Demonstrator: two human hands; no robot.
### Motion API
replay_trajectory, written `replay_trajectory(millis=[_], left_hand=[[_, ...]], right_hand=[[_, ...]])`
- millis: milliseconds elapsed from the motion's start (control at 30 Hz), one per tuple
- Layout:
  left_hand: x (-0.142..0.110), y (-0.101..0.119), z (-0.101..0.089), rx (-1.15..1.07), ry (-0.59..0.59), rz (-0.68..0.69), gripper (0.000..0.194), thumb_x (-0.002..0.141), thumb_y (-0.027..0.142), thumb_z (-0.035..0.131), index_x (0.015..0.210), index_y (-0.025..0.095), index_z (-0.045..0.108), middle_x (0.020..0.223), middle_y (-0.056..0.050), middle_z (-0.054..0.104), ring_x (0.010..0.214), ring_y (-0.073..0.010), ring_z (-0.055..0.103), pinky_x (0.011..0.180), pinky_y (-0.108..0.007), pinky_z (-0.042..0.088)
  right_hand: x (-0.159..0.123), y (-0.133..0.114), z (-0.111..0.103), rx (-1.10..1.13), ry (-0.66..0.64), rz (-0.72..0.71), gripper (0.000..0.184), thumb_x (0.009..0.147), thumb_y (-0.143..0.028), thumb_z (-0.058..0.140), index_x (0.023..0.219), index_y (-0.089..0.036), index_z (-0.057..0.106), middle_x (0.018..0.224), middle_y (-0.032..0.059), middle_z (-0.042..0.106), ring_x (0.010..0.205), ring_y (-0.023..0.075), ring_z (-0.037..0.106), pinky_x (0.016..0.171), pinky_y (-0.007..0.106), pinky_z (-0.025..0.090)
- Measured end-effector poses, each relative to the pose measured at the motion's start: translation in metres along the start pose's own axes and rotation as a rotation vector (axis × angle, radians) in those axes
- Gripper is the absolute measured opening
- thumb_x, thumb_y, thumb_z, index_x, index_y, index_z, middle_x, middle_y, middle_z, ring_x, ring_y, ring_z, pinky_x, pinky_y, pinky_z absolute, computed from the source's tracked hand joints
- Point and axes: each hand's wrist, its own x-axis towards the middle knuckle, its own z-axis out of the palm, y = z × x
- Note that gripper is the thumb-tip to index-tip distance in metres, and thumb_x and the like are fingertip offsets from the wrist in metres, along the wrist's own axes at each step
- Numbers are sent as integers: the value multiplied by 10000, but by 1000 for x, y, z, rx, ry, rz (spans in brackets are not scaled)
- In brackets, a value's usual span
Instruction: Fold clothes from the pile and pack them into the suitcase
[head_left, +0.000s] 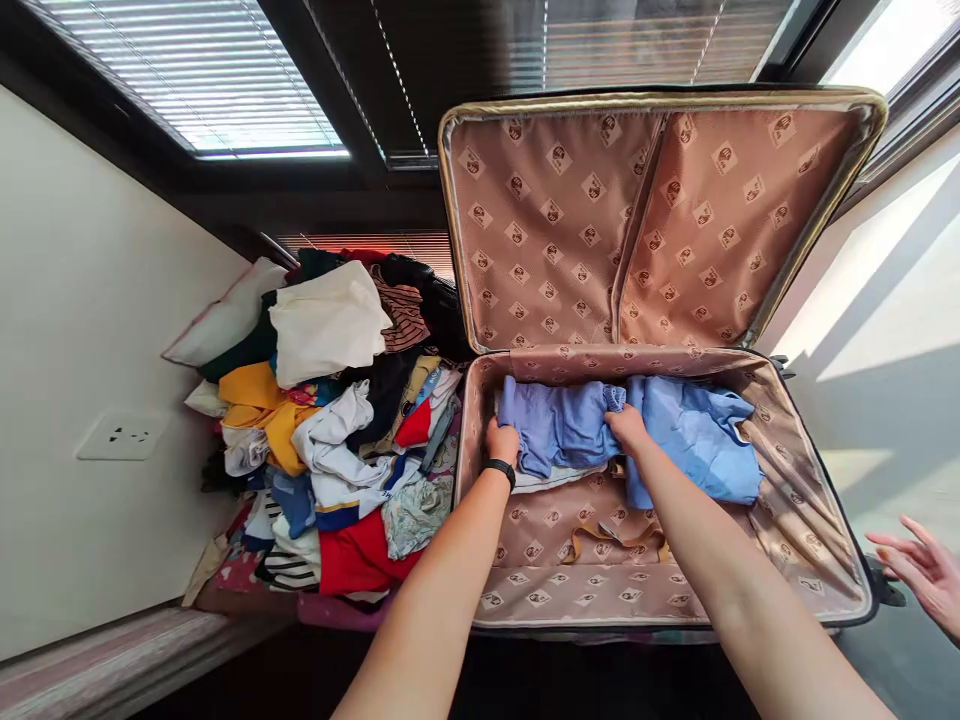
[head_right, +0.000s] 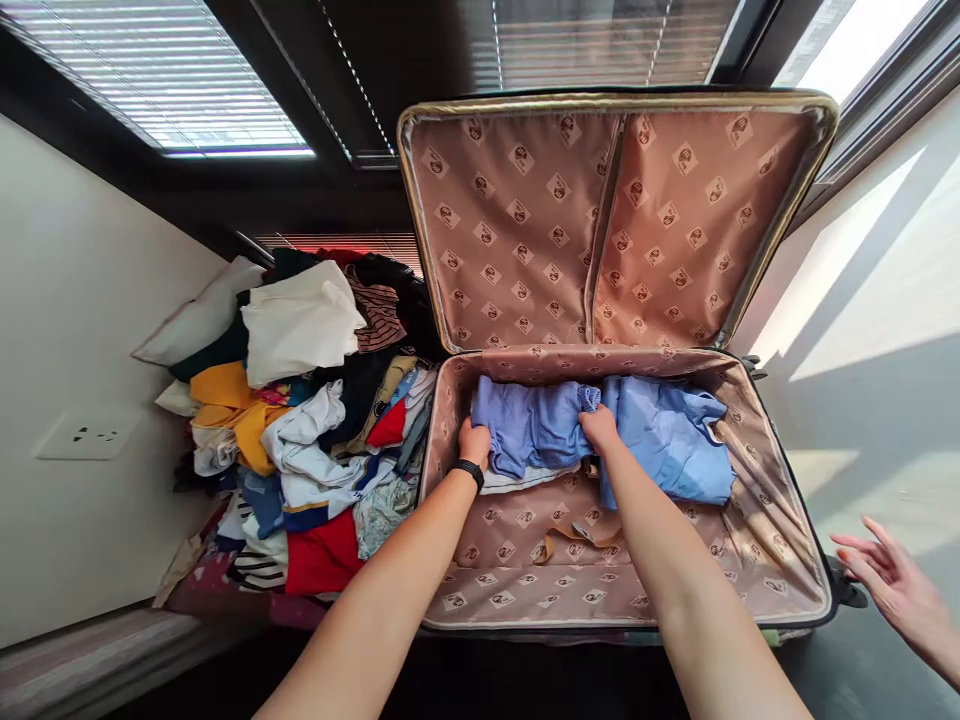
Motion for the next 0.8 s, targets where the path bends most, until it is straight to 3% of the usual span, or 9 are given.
replay_trajectory(millis=[100, 233, 333, 467, 533, 667, 800], left_hand=[[12, -2, -3, 16, 55, -9, 659, 857, 199, 661, 1508, 235, 563, 1359, -153, 763, 1288, -272, 730, 1068, -394, 572], [9, -8, 0, 92, 137, -31, 772, 933, 267, 650, 1637, 94, 386, 1590, -309, 563, 1498, -355, 572, 1208, -474, 465], [-4, -11, 9, 236, 93, 6, 842, 941, 378, 713, 1646, 75, 367, 1648, -339, 479, 1559, -400, 491, 1240, -500, 425], [-15, -2, 11, 410, -10, -13, 854, 951, 406, 719, 1658, 88, 360, 1684, -330, 434, 1588, -399, 445, 1256, -480, 408], [-21, 5, 2, 450, -13, 16, 884, 946, 397, 718, 1676, 77, 335, 1714, -334, 378, 1606, -405, 413, 1278, -482, 381], [-41, 12, -36, 510, -14, 255, 790, 964, 355, 664, 1660, 89, 402, 1768, -289, 302, 1638, -405, 349, 1330, -502, 313], [-74, 1, -75, 653, -157, 373, 603, 960, 251, 624, 1531, 64, 575, 1687, -307, 426, 1569, -416, 454, 1289, -509, 387]], right_hand=[[6, 0, 4, -84, 29, 67, 459, 795, -362, 695, 1201, -152, 650, 1166, 210, 767, 1033, 315, 749, 962, 454, 608], [-2, -1, 17, -143, -7, 22, 796, 763, -419, 796, 1476, -195, 525, 1431, 194, 687, 1307, 366, 679, 1160, 510, 522], [-8, 3, 23, -281, -84, -49, 968, 738, -347, 814, 1600, -152, 419, 1540, 245, 600, 1426, 429, 600, 1223, 574, 457], [-4, 9, 17, -392, -119, -53, 959, 760, -294, 783, 1610, -95, 388, 1534, 314, 589, 1421, 491, 597, 1190, 630, 453], [0, 10, 12, -376, -99, -66, 965, 765, -311, 786, 1612, -106, 373, 1519, 319, 605, 1390, 497, 621, 1162, 650, 461], [-8, 6, 7, -331, -62, -75, 1046, 767, -389, 794, 1648, -89, 318, 1534, 348, 578, 1393, 506, 611, 1157, 699, 436], [-46, -13, 14, -431, 72, -141, 1088, 837, -485, 747, 1682, -22, 242, 1694, 388, 351, 1567, 531, 396, 1252, 699, 333]])
